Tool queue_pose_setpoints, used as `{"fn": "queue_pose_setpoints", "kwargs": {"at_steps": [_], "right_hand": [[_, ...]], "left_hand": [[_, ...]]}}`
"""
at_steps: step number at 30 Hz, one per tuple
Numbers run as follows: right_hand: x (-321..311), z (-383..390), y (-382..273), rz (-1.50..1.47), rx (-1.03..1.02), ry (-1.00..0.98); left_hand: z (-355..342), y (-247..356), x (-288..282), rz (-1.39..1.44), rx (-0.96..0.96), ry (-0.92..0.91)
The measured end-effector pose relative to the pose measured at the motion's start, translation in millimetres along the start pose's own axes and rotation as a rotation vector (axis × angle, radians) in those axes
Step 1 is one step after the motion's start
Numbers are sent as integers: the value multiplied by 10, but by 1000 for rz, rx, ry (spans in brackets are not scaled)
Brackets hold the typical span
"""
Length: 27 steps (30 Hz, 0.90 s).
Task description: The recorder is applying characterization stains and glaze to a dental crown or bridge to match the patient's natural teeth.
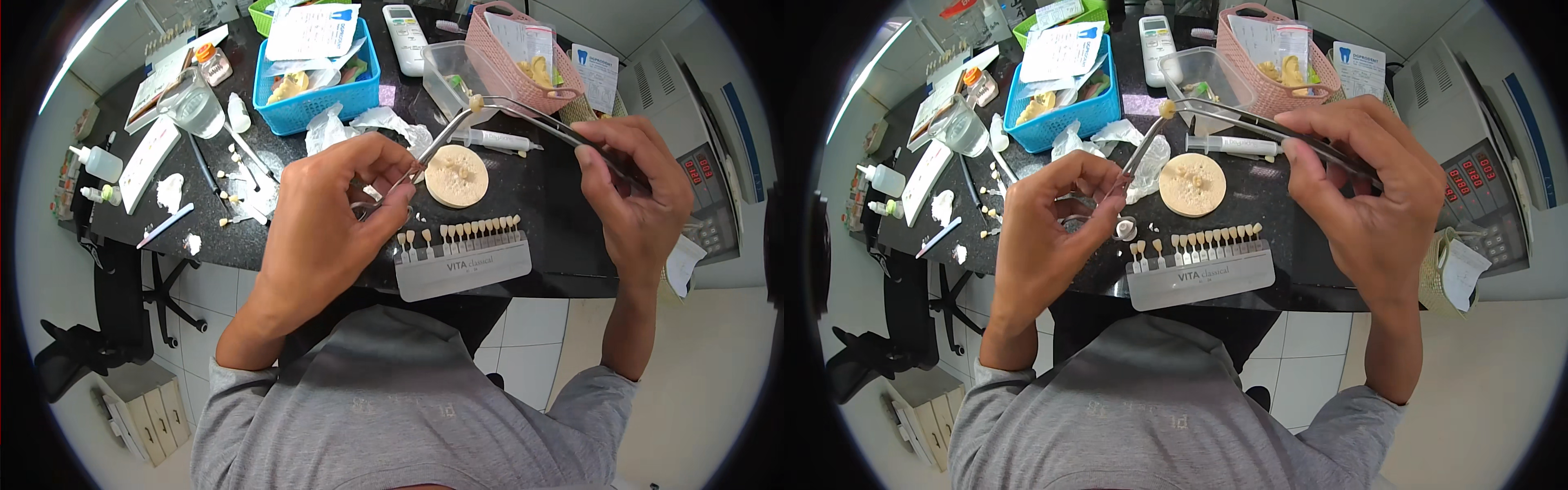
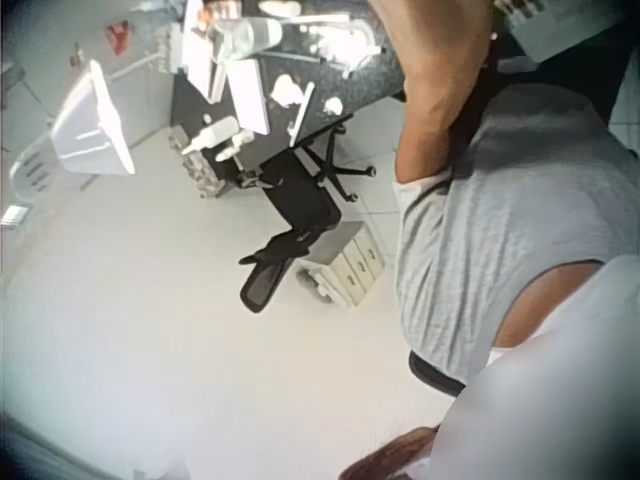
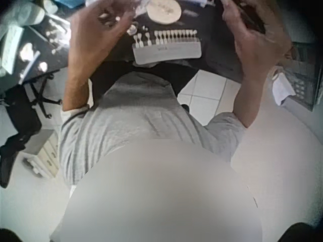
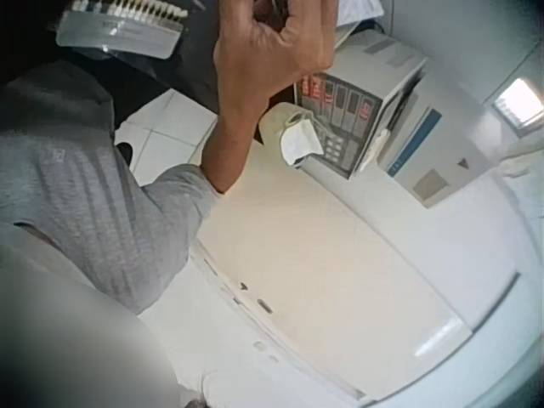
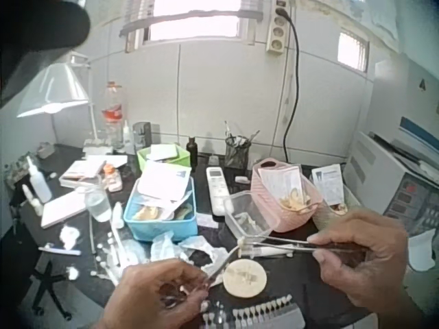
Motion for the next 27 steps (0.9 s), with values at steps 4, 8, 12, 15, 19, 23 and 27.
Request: {"fn": "queue_pose_setpoints", "kwargs": {"at_steps": [4,8,12,15,19,23,27], "right_hand": [[56,28,92,-25,16,-15],[77,51,123,-43,24,-20],[1,83,213,-146,68,35],[-11,97,291,-112,141,-21],[162,156,336,-17,229,-223],[311,245,328,31,296,-341],[392,245,313,84,312,-405]], "left_hand": [[-37,-70,24,52,-46,-71],[-55,-121,46,53,-74,-128],[-37,-150,29,108,-67,-89],[57,-181,-68,207,-23,35],[323,-330,-192,406,54,266],[488,-497,-193,467,154,405],[543,-604,-184,499,198,442]]}}
Point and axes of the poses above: each hand's wrist, its own z-axis away from the middle knuckle, its own x-axis out of the palm, y = z × x, the point moved 9 cm from there along -z, towards the middle knuckle, and after that the axes turned 14 degrees about -y, right-handed, at the moved point
